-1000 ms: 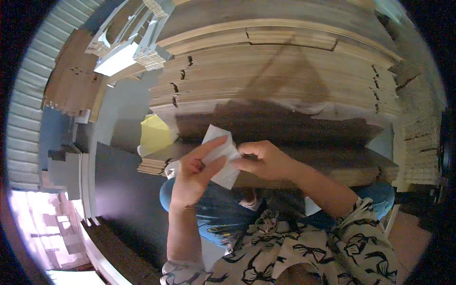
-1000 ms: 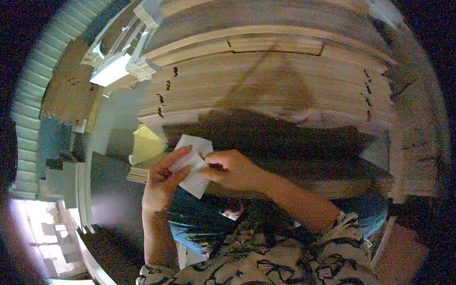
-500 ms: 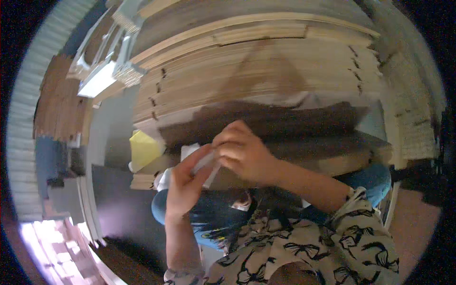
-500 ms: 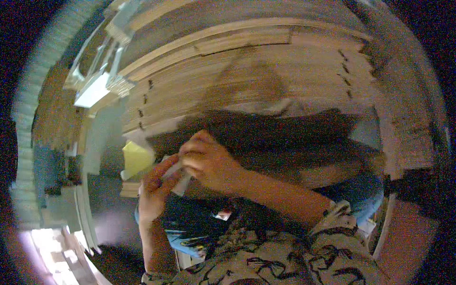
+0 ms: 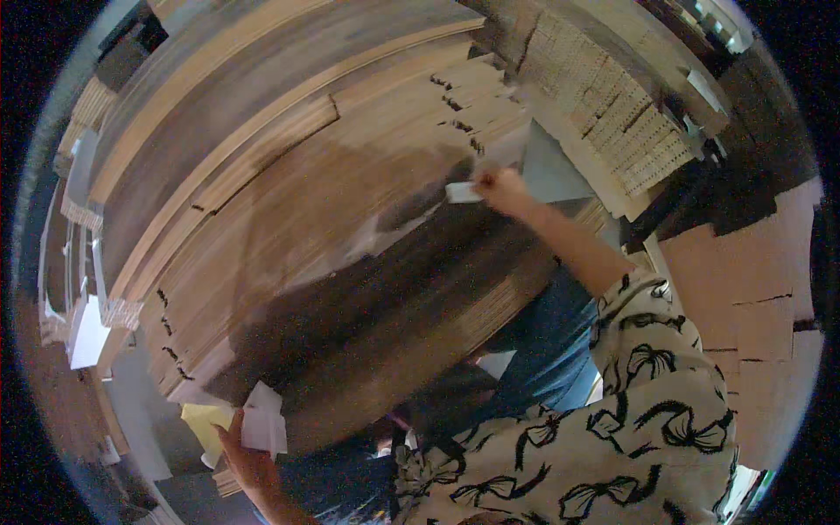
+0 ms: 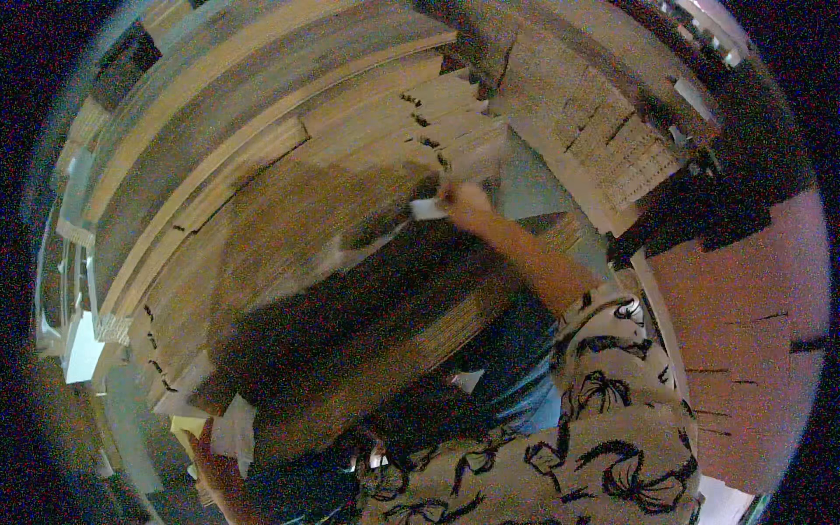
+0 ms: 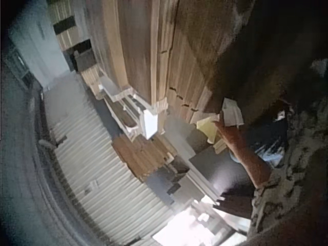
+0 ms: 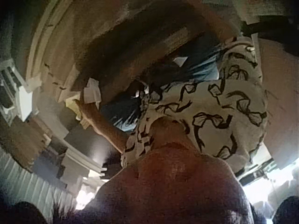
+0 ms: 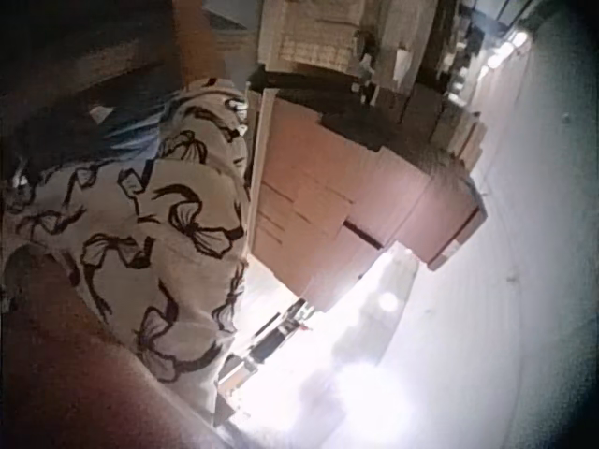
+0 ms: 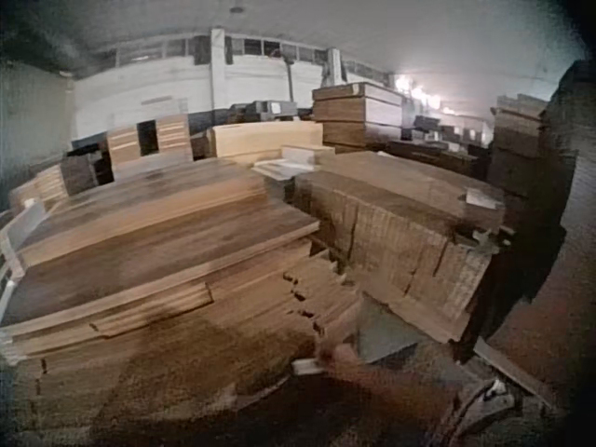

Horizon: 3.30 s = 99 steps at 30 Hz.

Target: Folding and preparing cardboard boxes or protective packaging materials for furniture components.

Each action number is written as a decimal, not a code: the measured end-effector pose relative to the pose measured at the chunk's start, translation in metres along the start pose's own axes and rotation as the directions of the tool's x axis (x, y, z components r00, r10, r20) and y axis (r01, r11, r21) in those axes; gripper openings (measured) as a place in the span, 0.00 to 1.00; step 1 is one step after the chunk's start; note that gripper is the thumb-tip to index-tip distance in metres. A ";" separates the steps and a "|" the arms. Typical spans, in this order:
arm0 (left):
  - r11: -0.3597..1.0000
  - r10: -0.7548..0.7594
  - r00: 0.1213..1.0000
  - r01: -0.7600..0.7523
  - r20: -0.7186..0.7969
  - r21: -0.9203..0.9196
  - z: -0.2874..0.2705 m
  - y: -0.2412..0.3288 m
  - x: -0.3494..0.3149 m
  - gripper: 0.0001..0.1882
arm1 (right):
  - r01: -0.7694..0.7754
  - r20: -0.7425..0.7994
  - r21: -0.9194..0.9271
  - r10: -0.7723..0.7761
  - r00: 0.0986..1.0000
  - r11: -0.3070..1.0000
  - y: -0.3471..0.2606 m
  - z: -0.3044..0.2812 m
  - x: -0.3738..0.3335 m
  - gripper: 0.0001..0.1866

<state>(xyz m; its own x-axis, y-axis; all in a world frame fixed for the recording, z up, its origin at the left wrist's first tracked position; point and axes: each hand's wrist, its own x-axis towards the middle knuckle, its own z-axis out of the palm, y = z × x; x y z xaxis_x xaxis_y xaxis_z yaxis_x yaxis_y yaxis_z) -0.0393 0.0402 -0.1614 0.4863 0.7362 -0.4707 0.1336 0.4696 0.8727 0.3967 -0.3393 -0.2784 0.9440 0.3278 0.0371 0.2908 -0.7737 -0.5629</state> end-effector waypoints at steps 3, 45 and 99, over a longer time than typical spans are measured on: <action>0.996 0.039 0.997 -0.044 0.061 0.072 0.010 -0.004 -0.002 0.34 | 0.135 -0.182 -0.005 -0.134 0.974 0.991 0.066 -0.033 0.022 0.10; 0.780 0.604 0.797 -0.586 -0.021 0.218 0.033 0.074 -0.075 0.23 | -0.080 0.051 -0.795 0.198 0.979 0.601 0.071 -0.057 0.053 0.14; 0.999 -0.038 0.995 0.040 0.092 -0.021 0.030 -0.007 0.012 0.29 | 0.090 -0.250 0.065 -0.071 0.966 0.994 0.055 -0.027 0.022 0.08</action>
<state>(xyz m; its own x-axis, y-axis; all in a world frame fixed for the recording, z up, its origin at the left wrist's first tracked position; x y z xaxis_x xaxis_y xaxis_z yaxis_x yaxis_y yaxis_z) -0.0081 0.0309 -0.1690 0.5580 0.6698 -0.4898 0.1352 0.5090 0.8501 0.4375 -0.3897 -0.2860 0.9299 0.2361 0.2820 0.3637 -0.7043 -0.6097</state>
